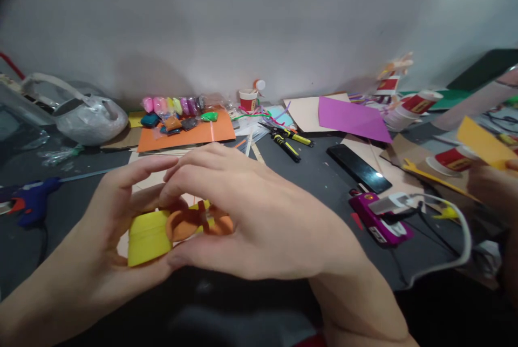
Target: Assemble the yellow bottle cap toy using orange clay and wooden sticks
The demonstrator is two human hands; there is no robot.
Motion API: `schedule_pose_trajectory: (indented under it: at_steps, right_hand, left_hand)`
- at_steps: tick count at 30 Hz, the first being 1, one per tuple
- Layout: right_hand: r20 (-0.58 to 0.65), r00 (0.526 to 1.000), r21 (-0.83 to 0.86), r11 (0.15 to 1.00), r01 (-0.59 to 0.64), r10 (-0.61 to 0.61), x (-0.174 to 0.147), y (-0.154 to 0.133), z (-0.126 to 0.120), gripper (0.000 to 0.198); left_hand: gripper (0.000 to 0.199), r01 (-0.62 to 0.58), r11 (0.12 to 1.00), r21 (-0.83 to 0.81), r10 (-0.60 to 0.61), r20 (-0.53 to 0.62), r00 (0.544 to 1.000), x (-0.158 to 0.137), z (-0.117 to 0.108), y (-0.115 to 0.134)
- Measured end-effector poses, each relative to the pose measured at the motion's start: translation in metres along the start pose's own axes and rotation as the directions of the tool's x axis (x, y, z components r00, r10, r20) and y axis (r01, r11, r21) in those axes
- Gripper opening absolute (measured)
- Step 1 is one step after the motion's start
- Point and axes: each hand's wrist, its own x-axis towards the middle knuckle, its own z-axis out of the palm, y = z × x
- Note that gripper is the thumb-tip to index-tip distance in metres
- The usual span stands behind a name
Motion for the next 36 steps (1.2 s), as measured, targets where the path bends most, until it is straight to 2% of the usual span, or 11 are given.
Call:
schedule_pose_trajectory:
  at_steps: [4,8,13,18,27,36]
  right_hand:
    - [-0.024,0.999,-0.094,0.995,-0.038,0.036,0.0,-0.008,0.007,0.011]
    - [-0.02,1.0,-0.191,0.981,-0.021,0.018,-0.001,-0.011,0.01,0.01]
    - [-0.035,0.999,-0.258,0.966,-0.016,0.007,-0.001,-0.011,0.013,0.005]
    - [-0.035,0.999,-0.309,0.951,-0.01,-0.001,-0.003,-0.012,0.013,0.002]
    - [-0.057,0.998,-0.366,0.931,0.004,-0.027,-0.002,-0.012,0.017,0.004]
    - [-0.139,0.988,-0.511,0.86,-0.009,-0.072,-0.002,-0.014,0.021,0.017]
  left_hand:
    - [0.084,-0.005,1.0,-0.016,0.004,-0.03,1.0,0.0,0.002,0.0]
    - [0.086,-0.01,0.999,-0.034,0.009,-0.028,1.0,-0.002,0.002,0.001]
    - [0.086,0.014,0.999,0.034,-0.013,-0.036,0.999,-0.003,0.002,0.0]
    - [0.088,-0.083,0.991,0.103,0.094,-0.098,0.991,-0.002,0.005,-0.006]
    - [0.088,-0.133,0.985,0.108,0.145,-0.113,0.983,-0.002,0.007,-0.008]
    - [0.089,-0.046,0.992,0.116,0.07,-0.207,0.976,-0.004,0.009,-0.01]
